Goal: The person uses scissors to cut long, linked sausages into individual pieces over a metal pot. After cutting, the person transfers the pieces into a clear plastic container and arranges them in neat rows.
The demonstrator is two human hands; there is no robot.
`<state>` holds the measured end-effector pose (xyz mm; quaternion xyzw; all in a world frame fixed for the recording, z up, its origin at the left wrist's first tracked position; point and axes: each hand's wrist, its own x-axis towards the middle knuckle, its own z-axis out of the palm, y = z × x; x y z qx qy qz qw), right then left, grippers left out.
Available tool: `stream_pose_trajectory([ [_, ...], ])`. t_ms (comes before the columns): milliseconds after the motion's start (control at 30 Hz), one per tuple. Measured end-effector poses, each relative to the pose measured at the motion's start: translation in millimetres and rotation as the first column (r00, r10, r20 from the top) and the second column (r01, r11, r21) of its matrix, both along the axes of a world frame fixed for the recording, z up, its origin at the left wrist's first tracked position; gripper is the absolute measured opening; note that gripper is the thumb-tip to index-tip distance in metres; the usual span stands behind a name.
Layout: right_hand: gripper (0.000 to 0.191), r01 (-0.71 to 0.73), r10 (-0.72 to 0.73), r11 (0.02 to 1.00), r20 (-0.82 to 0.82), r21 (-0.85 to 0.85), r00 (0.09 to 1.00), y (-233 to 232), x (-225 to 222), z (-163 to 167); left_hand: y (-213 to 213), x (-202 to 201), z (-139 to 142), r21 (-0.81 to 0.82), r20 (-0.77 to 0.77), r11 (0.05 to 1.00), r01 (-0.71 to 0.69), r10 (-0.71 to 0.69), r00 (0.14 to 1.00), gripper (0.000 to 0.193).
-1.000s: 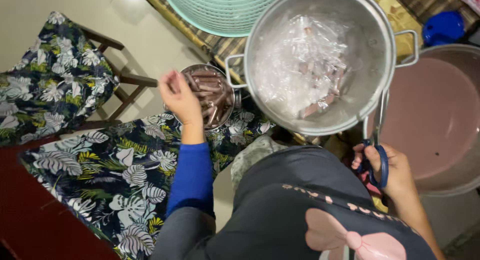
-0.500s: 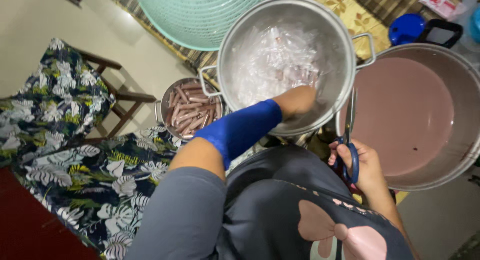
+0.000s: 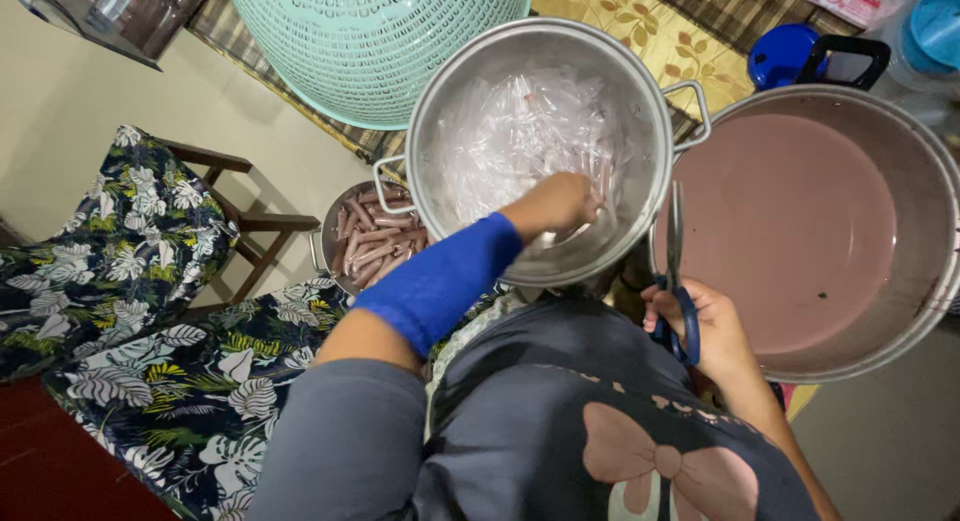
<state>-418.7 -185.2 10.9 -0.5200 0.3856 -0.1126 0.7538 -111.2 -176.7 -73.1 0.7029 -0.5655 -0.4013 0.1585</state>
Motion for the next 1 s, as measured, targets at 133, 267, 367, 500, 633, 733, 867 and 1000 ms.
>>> stream_pose_trajectory([
  [133, 0.024, -0.113, 0.101, 0.99, -0.143, -0.081, 0.985, 0, 12, 4, 15, 33, 16, -0.3, -0.263, 0.931, -0.209, 0.13, 0.956, 0.028],
  [267, 0.029, -0.195, 0.15, 0.962, -0.225, -0.192, 0.963, 8, 29, 18, 44, 47, 42, -0.247, -0.696, 0.887, -0.391, 0.119, 0.708, 0.022],
  [367, 0.029, -0.206, 0.14, 0.955, -0.285, -0.214, 0.948, 16, 43, 35, 65, 45, 74, 0.017, -0.768, 0.883, -0.469, 0.312, 0.559, 0.02],
  [500, 0.035, -0.271, 0.132, 0.923, -0.439, -0.271, 0.889, 21, 60, 59, 94, 31, 116, 0.14, -0.717, 0.86, -0.491, 0.43, 0.548, 0.027],
  [633, 0.037, -0.331, 0.166, 0.906, -0.499, -0.263, 0.851, 25, 71, 75, 111, 18, 144, 0.013, -0.69, 0.851, -0.525, 0.388, 0.611, 0.029],
  [733, 0.038, -0.376, 0.179, 0.886, -0.548, -0.271, 0.817, 29, 74, 80, 123, 13, 159, -0.135, -0.532, 0.841, -0.524, 0.385, 0.754, 0.03],
  [867, 0.034, -0.355, 0.18, 0.884, -0.479, -0.304, 0.859, 30, 74, 76, 131, 10, 173, -0.185, -0.445, 0.858, -0.478, 0.36, 0.82, 0.033],
  [1000, 0.033, -0.316, 0.159, 0.905, -0.46, -0.286, 0.873, 30, 71, 63, 133, 7, 177, -0.159, -0.405, 0.879, -0.45, 0.357, 0.842, 0.035],
])
